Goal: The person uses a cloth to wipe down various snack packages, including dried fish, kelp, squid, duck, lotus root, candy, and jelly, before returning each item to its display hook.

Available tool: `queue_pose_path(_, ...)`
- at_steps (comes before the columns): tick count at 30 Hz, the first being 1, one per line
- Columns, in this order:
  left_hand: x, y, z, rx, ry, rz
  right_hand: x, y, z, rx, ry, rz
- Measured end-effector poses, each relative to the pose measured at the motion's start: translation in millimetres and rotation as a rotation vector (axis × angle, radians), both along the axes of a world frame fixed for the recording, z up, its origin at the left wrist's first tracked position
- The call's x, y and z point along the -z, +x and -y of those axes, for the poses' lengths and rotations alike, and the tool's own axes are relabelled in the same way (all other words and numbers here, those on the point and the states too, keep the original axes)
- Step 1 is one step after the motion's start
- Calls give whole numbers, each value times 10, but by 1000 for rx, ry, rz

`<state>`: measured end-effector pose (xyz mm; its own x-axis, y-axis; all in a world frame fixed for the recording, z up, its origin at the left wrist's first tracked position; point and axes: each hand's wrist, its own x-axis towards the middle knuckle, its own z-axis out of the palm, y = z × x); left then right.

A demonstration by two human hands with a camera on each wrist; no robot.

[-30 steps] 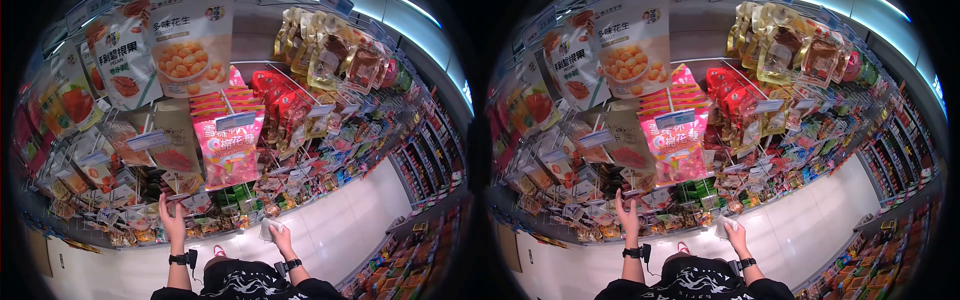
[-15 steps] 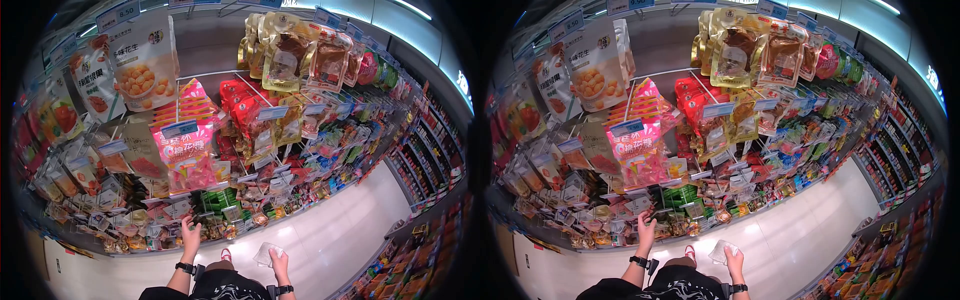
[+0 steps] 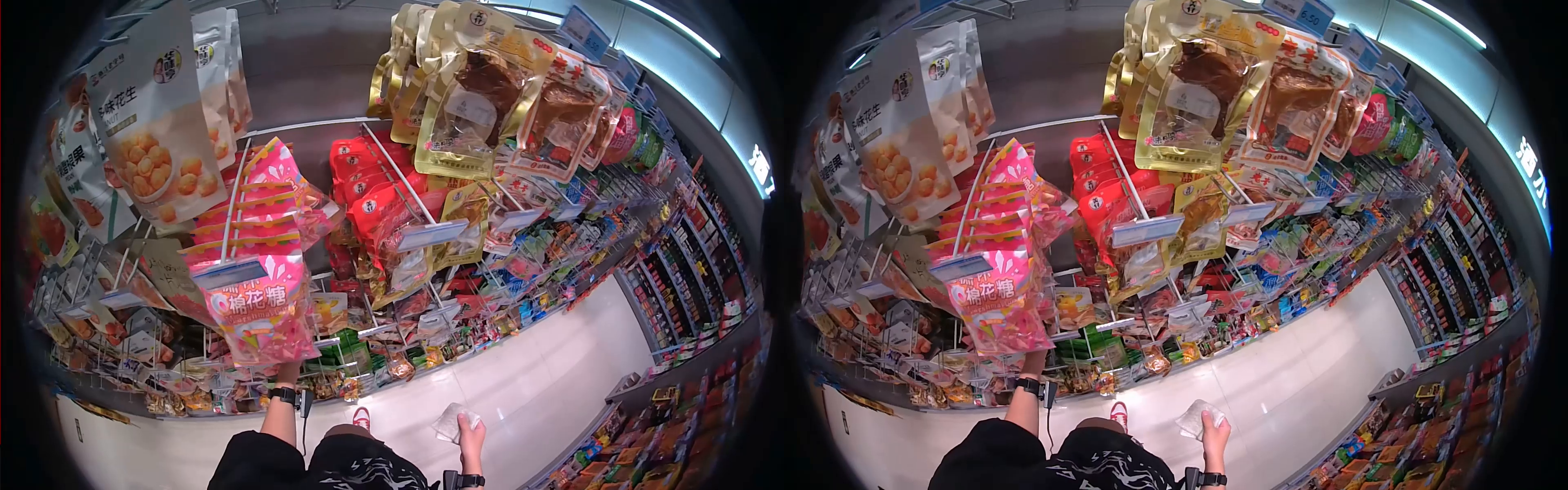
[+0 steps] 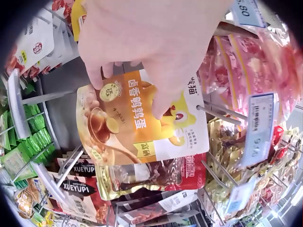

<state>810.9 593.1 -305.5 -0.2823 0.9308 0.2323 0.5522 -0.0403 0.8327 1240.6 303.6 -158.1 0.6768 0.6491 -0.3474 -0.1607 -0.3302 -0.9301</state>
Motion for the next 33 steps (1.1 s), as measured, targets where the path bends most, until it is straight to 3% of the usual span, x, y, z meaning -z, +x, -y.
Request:
queue_pose_path(1, 111, -158, 186, 8, -20, -12, -20, 36, -90, -4, -13, 3)
queue_pose_path(2, 39, -102, -137, 17, -41, -25, -45, 67, -201, -15, -1, 33)
queue_pose_path(10, -42, 20, 285, 84, -183, -141, 42, 197, -878, -185, 5, 62)
queue_pose_path(16, -463, 195, 500, 90, -236, -218, -30, 283, -1049, -325, 1, 62)
queue_pose_path(20, -1006, 402, 568, 51, -277, -268, -52, 322, -1013, -390, 38, 43)
queue_pose_path(22, -1741, 794, 927, -90, -97, 527, -45, 343, -952, -432, 46, 15)
queue_pose_path(24, -1869, 924, 1198, -47, -59, 604, -48, 386, -875, -481, 53, 22)
queue_pose_path(26, -1852, 1054, 1500, 5, -119, 928, -95, 409, -773, -500, 71, 22)
queue_pose_path(30, -1886, 1477, 2086, -67, -182, 1070, -321, 394, -568, -425, 28, -4)
queue_pose_path(31, -1863, 1601, 2226, -37, -195, 1117, -135, 381, -546, -386, 181, 109)
queue_pose_path(32, -1935, 1749, 2360, -16, -219, 1135, -198, 318, -483, -387, 180, 92)
queue_pose_path(33, -2046, 1898, 2492, 1, -247, 1125, -395, 194, -486, -432, 351, 243)
